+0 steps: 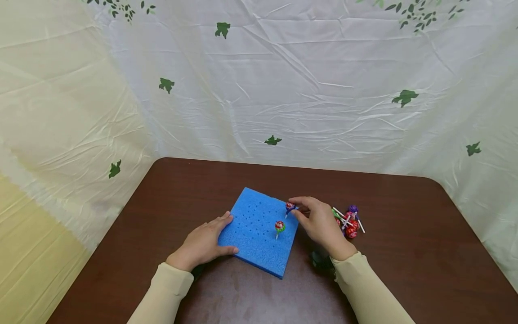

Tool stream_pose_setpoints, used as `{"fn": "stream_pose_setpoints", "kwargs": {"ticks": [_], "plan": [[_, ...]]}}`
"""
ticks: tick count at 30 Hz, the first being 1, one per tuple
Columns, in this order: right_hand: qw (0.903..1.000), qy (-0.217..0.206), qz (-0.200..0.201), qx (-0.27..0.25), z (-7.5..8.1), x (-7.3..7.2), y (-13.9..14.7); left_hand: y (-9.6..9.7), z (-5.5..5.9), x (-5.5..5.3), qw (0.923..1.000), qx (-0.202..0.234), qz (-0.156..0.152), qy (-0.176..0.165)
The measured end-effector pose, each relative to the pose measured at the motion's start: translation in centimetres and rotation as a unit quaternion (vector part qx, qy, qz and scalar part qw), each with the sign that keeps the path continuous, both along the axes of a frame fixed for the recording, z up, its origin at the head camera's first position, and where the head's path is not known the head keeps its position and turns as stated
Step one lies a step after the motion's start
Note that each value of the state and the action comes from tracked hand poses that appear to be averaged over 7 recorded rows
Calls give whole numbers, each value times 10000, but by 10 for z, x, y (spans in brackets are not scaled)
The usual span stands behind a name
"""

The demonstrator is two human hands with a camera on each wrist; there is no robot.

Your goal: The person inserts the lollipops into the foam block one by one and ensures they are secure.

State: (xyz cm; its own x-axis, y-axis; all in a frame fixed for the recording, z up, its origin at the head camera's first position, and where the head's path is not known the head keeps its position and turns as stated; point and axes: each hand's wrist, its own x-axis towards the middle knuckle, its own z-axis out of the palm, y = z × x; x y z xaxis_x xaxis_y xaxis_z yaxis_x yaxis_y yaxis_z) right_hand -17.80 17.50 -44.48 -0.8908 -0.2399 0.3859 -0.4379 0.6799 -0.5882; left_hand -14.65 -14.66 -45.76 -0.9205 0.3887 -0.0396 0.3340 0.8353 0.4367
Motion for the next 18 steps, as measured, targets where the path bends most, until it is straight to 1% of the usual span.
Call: {"fn": "stream_pose_setpoints", "kwargs": {"ticks": [4, 12, 14, 18], "plan": [[10000, -49, 32, -14, 0, -2, 1, 1, 1, 0, 10000, 29, 21, -4], [9997, 23, 236, 55, 5, -6, 6, 3, 2, -2, 10000, -4, 69, -44], [9996, -28, 279, 44, 6, -7, 7, 3, 2, -2, 9999, -9, 87, -68], [9992, -258, 295, -23, 10, -6, 10, 4, 2, -3, 9999, -38, 101, -99]]}}
